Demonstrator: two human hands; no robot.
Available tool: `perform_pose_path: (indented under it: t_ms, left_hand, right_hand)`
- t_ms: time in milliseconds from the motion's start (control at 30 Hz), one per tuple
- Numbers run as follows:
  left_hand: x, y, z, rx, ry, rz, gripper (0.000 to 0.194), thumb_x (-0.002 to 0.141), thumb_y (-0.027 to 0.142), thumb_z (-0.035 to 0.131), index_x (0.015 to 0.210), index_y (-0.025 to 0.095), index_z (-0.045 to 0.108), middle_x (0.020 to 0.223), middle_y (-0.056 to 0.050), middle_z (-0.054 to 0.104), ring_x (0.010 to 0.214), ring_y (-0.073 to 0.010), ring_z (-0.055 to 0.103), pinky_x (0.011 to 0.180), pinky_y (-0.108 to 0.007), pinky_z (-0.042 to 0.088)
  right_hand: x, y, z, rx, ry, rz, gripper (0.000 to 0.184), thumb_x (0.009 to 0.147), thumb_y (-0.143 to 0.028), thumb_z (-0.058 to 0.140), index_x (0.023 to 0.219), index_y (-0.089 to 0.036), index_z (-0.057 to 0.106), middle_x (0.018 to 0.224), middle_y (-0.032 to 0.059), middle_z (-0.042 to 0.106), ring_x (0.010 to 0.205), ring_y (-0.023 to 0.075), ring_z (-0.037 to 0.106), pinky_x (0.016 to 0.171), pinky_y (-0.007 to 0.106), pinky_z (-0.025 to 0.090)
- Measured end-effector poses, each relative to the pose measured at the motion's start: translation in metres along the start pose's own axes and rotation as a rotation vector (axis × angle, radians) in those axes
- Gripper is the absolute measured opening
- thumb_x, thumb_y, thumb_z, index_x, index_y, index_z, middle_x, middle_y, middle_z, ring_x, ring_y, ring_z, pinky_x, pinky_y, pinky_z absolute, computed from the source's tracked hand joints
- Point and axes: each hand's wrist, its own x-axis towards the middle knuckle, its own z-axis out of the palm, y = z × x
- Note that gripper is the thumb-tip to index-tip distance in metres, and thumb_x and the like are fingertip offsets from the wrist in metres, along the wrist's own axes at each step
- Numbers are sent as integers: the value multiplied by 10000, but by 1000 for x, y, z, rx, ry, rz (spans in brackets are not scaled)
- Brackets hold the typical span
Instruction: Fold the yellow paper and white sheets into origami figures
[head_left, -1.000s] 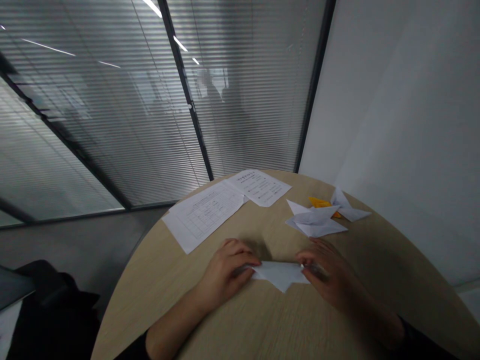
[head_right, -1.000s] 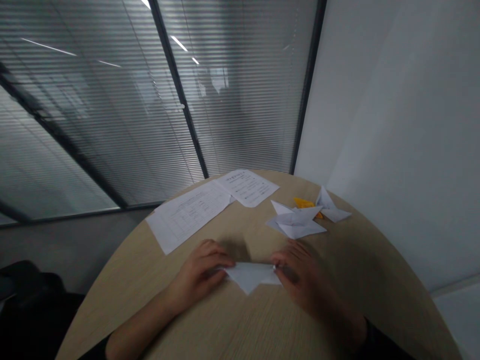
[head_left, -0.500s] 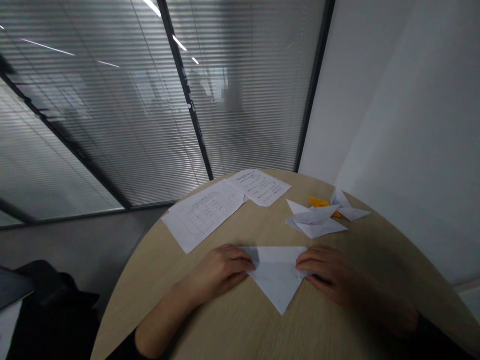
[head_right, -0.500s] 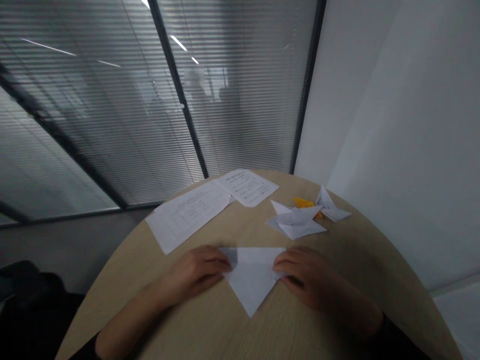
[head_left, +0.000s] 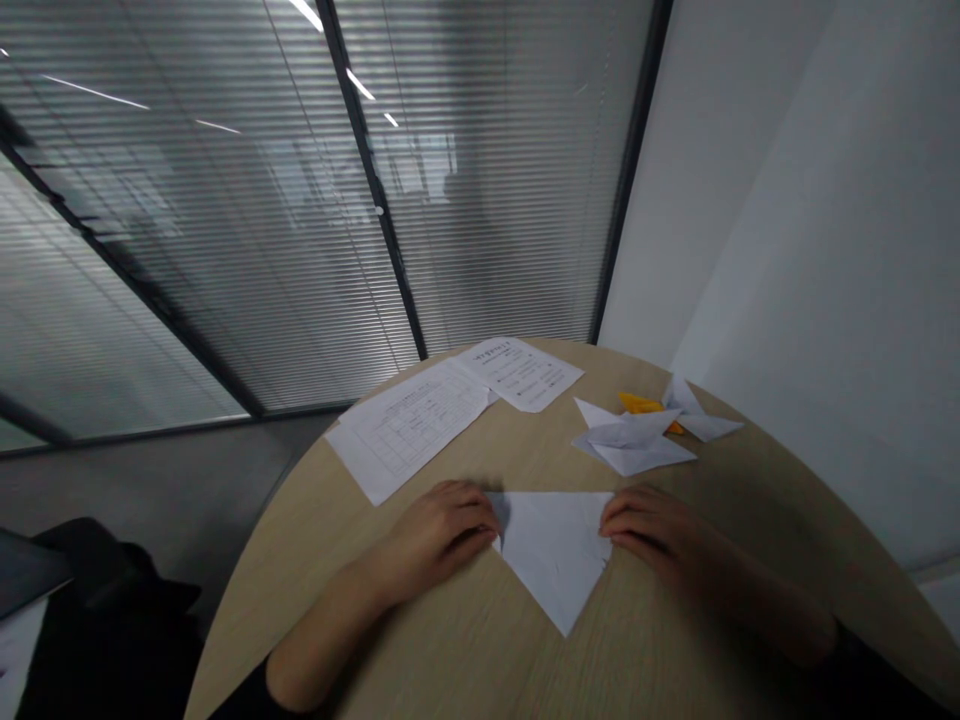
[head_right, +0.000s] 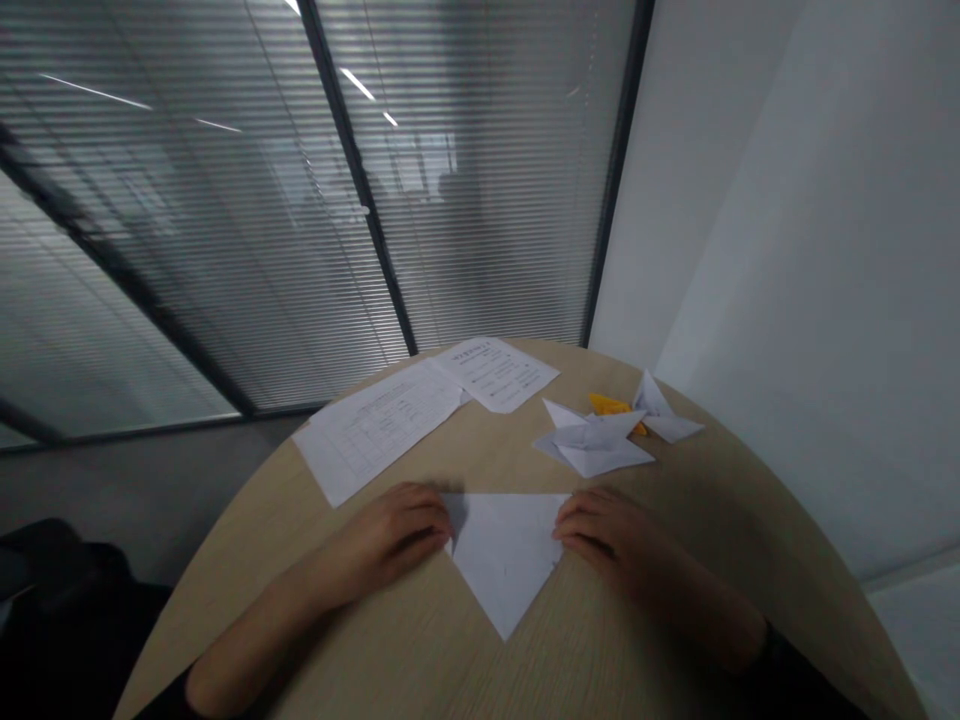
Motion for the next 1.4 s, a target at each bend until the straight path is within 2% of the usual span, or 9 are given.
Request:
perform_pose_path:
  t_ms: [100,167,300,400,700,967,1167,1400]
  left_hand:
    - [1,-1,11,25,44,-25,143,1195,293,638,1207,249,774,1140,-71,803,1134,-277,764,1049,-465,607]
    - [0,-2,16,40,74,-49,172,1178,309,666,1310,256,762,1262,-92,814,1214,-297,763,1102,-507,612]
    - [-2,-5,20,46,101,-103,512,1148,349,727,1641,284,604,1638,-132,703,1497,-340,678,1282,-601,551]
    - [-4,-8,18,43,90,-127,633,1146,394,750,1729,310,519,1694,-122,679,1548,-344,657,1341,-630,509]
    - [-5,-9,21,-12,117,-115,550,1157,385,734,1677,316,568,1618,-131,710,1484,-342,684,1283,-608,554]
    - [-2,-6,18,-23,92,-95,621,1131,308,738,1715,308,526,1668,-143,662,1524,-353,634,1316,-623,513]
    - [3,-1,14,18,60,-78,591,1049,237,752,1619,290,604,1555,-135,703,1429,-368,650,1273,-623,529]
    - [5,2,13,-2,36,-75,517,1038,250,752,1546,273,661,1460,-140,709,1377,-366,652,1230,-619,540]
  right_hand:
    - [1,1,9,-15,20,57,249,1157,-246,634,1295,-273,839,1247,117,842,1187,295,792,1049,471,660]
    - [1,3,16,-53,38,74,304,1139,-239,637,1383,-277,814,1310,128,835,1244,313,781,1097,507,652]
    - [-1,7,27,-133,86,87,473,1131,-240,601,1594,-271,693,1592,152,753,1476,343,703,1254,591,580]
    - [-3,8,30,-175,92,86,552,1142,-251,580,1693,-271,598,1720,150,676,1588,342,637,1317,609,536]
    - [-3,11,29,-191,85,110,534,1109,-258,625,1643,-268,636,1570,159,762,1458,367,707,1261,619,560]
    - [-5,14,28,-151,97,148,628,1063,-268,694,1683,-263,589,1636,172,724,1512,397,676,1274,649,549]
    - [-2,7,19,-177,54,127,518,1075,-238,686,1590,-288,648,1537,131,800,1457,356,737,1342,669,481]
    - [1,3,25,-184,84,93,464,1068,-206,631,1524,-274,681,1466,133,816,1391,351,749,1324,693,472]
